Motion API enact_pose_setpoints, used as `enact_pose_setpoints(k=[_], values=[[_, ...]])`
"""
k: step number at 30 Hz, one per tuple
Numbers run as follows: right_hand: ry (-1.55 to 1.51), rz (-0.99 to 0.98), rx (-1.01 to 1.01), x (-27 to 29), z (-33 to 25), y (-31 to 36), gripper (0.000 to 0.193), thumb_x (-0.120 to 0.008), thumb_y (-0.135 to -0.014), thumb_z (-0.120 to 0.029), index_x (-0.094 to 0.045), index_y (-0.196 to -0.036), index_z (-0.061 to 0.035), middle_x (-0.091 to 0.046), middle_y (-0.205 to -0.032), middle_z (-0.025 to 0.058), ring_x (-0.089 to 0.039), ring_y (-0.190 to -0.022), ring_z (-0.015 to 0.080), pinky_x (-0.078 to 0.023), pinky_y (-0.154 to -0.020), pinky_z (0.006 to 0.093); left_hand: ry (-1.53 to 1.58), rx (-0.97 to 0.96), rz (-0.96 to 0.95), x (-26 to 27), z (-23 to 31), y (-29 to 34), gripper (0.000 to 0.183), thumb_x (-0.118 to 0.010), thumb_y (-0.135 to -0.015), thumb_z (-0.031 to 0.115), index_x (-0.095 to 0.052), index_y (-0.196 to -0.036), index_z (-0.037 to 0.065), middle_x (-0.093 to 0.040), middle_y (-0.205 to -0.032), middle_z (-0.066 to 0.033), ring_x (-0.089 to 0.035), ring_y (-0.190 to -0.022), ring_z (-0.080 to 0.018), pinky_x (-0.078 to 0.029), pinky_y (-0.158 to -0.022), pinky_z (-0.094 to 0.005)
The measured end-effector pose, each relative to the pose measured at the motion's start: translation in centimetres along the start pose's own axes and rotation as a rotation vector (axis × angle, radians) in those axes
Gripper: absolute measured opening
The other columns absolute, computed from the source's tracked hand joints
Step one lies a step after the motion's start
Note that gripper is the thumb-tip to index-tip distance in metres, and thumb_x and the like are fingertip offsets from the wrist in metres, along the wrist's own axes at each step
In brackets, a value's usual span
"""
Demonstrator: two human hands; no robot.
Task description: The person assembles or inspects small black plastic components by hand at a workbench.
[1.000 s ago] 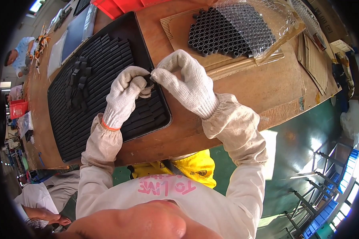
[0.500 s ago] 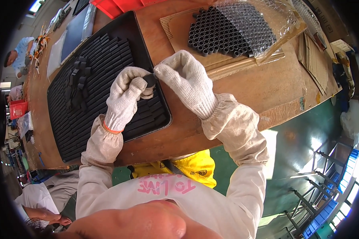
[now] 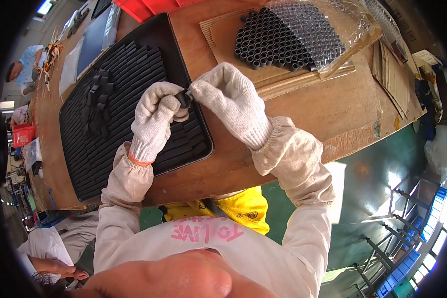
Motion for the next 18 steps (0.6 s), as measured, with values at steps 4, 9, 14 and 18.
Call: enact_pose_setpoints(k=[4,9,14,18], values=[[-0.183,-0.093,-0.168,-0.6,1.9,-0.1,0.021,-0.069,-0.1,-0.019,-0.061,-0.107,-0.0012,-0.068,-0.104,0.0053,-0.063,-0.095,0.0111,-0.052,-0.087,0.0257,0.038,-0.131,-0.024,-0.8,1.8,0.0,0.015,-0.056,-0.105,0.008,-0.065,-0.114,0.0,-0.068,-0.092,-0.002,-0.065,-0.078,-0.0052,-0.059,-0.076,-0.022],[-0.301,-0.142,0.0,-0.5,-0.1,-0.2,0.02,-0.069,-0.1,-0.014,-0.061,-0.111,-0.0006,-0.067,-0.11,0.0072,-0.063,-0.1,0.0121,-0.052,-0.091,0.0277,-0.06,-0.098,0.068,0.3,1.6,0.0,0.012,-0.061,-0.102,0.006,-0.067,-0.111,0.0,-0.068,-0.09,-0.0004,-0.063,-0.076,-0.004,-0.056,-0.072,-0.0199],[0.059,-0.223,0.025,-0.5,-0.8,-0.2,0.018,-0.071,-0.097,-0.011,-0.069,-0.111,0.0014,-0.068,-0.114,0.0073,-0.064,-0.101,0.0132,-0.052,-0.09,0.0279,-0.175,-0.083,0.108,0.1,2.2,0.2,0.012,-0.063,-0.101,0.005,-0.067,-0.11,0.0,-0.068,-0.09,-0.0001,-0.062,-0.076,-0.0037,-0.056,-0.071,-0.02],[0.196,-0.242,0.024,-0.2,-1.2,-0.3,0.018,-0.071,-0.096,-0.012,-0.07,-0.11,0.0008,-0.069,-0.107,0.0052,-0.063,-0.099,0.0112,-0.052,-0.088,0.0262,-0.059,-0.007,0.034,0.0,1.4,-0.1,0.013,-0.063,-0.101,0.005,-0.067,-0.112,0.001,-0.068,-0.09,-0.0001,-0.063,-0.076,-0.0038,-0.056,-0.071,-0.0201]])
Point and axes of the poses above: each hand's wrist, its own y-axis away from the middle knuckle, its own x-axis out of the back of the hand, z = x × y, the point moved 7 cm from there along -y, towards the middle knuckle
